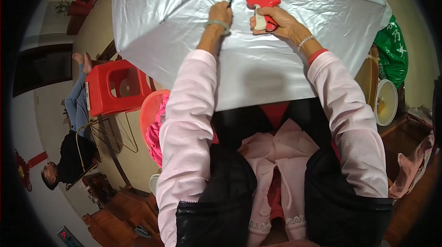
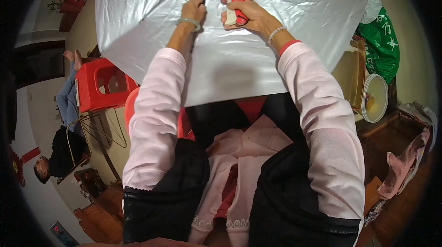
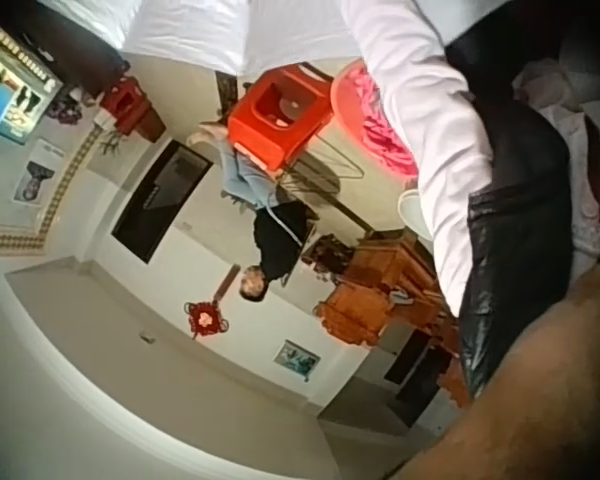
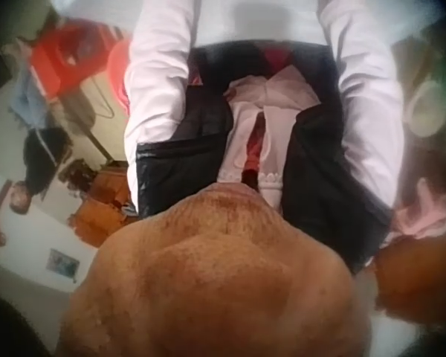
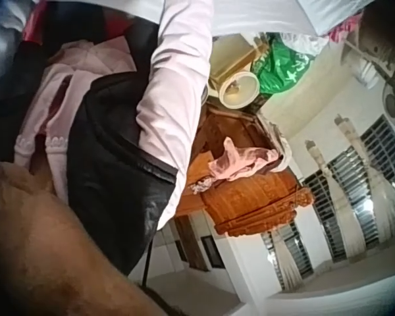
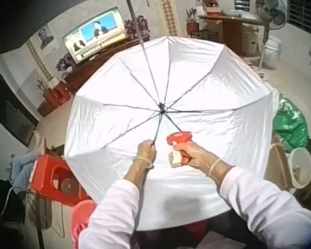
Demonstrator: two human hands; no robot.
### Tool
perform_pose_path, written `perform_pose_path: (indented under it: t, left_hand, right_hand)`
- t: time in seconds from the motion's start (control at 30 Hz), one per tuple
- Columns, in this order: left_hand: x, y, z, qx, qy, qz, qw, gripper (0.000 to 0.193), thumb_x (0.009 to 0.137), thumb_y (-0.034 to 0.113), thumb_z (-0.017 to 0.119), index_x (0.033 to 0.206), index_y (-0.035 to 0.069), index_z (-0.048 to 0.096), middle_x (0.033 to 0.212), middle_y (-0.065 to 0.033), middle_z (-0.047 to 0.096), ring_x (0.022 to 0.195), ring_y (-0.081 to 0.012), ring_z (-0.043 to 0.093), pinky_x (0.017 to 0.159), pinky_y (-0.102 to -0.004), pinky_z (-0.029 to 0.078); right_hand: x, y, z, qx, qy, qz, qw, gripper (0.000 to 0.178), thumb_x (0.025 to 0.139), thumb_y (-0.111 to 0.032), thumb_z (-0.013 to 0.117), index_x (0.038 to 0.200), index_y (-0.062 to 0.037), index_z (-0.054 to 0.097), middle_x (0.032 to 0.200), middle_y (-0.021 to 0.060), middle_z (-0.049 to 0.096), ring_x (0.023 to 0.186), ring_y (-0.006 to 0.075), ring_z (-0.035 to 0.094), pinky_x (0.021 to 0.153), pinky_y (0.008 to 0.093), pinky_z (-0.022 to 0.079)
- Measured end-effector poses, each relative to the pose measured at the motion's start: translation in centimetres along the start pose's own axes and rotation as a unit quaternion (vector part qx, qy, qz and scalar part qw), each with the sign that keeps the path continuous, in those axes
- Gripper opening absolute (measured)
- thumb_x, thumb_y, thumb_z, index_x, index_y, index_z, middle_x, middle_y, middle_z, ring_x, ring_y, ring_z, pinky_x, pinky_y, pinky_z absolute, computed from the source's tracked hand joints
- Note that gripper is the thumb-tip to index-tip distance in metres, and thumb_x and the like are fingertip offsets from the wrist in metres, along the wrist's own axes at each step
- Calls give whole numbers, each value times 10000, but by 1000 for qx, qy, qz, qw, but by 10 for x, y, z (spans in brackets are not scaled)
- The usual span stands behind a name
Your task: Assembling umbrella frames with pink fabric covers and sorting materials from a bucket.
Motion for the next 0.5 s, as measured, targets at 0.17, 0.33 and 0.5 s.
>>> perform_pose_path:
  t: [0.17,0.33,0.5]
  left_hand:
    - [14,17,-34,148,65,-42,986,125,751,83,529,838,12,583,977,-186,545,892,-312,563,734,-386,467]
    - [1,36,14,-72,-40,-59,995,305,696,271,577,726,-32,581,692,-176,600,648,-303,576,636,-366,456]
    - [-20,34,23,-206,-26,-106,972,233,687,217,578,769,6,632,692,-155,621,636,-278,608,637,-330,483]
  right_hand:
    - [-1,-15,-19,7,62,-87,994,275,750,-43,509,1007,-5,418,766,168,571,650,259,600,541,407,527]
    - [12,7,-12,-30,126,-86,988,206,733,-28,483,925,39,450,728,154,566,609,245,600,529,383,537]
    - [13,12,-7,-38,161,-62,984,186,733,-19,471,907,44,447,716,150,561,585,246,597,526,393,541]
Point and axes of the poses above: each hand's wrist, its own x-axis towards the middle knuckle, its own z-axis out of the palm, y = z × x, the point moved 7 cm from there along x, towards the middle knuckle
